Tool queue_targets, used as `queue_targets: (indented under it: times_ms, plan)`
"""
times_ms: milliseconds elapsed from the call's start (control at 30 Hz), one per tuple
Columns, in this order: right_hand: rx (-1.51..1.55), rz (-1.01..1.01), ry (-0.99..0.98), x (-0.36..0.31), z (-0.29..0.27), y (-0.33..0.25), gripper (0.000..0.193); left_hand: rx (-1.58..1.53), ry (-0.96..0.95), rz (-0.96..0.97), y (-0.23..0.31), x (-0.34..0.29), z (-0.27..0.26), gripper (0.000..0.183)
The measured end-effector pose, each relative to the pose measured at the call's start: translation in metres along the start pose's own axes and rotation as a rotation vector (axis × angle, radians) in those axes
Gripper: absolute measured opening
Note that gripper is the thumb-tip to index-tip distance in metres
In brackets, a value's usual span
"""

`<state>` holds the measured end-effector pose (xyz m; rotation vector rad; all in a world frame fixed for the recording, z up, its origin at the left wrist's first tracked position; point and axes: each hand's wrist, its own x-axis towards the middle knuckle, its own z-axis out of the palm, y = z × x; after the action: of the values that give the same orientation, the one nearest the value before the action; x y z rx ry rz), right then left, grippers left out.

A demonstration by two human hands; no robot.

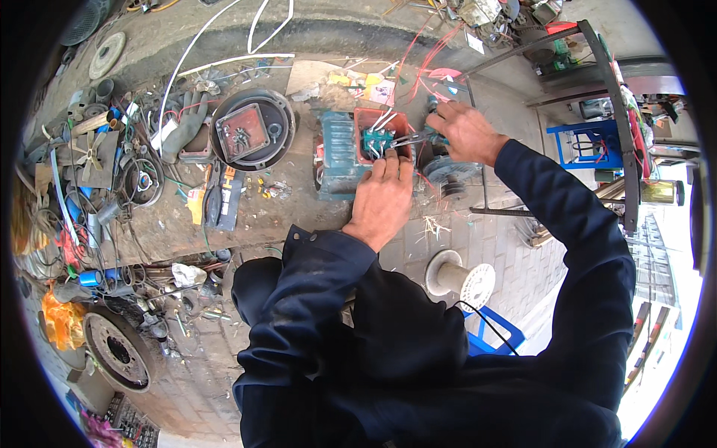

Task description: The person works on a small green circuit board mounted in a red housing, stripping and twisting wires, then using a multimeter to test connections. They repeatedly adjust wires and probe terminals while seated at a cluttered workbench.

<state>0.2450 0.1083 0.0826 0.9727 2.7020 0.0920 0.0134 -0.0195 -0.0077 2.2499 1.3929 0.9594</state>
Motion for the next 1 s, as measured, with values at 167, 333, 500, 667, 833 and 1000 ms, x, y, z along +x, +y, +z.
queue_targets:
  times_ms: [167,333,500,667,833,1000]
  plan:
    - [0.045,0.015,-0.025,0.001,-0.003,-0.002,0.048,-0.005,0.007,0.003,0.0,0.0,0.0,0.049]
    - [0.07,0.273,-0.117,-0.014,-0.011,-0.039,0.049,-0.024,0.003,0.008,0.001,0.002,-0.001,0.048]
    - [0.081,0.428,-0.189,-0.014,-0.023,-0.065,0.046,-0.053,0.0,0.004,0.003,0.002,-0.003,0.05]
    - [0.111,0.558,-0.293,-0.01,-0.036,-0.086,0.042,-0.051,-0.005,0.01,0.005,0.002,-0.004,0.049]
    - [0.151,0.679,-0.321,-0.004,-0.042,-0.102,0.043,-0.039,-0.033,0.01,0.003,0.002,-0.004,0.049]
    - [0.207,0.656,-0.38,-0.005,-0.044,-0.098,0.049,-0.033,-0.062,-0.012,0.006,0.003,-0.005,0.049]
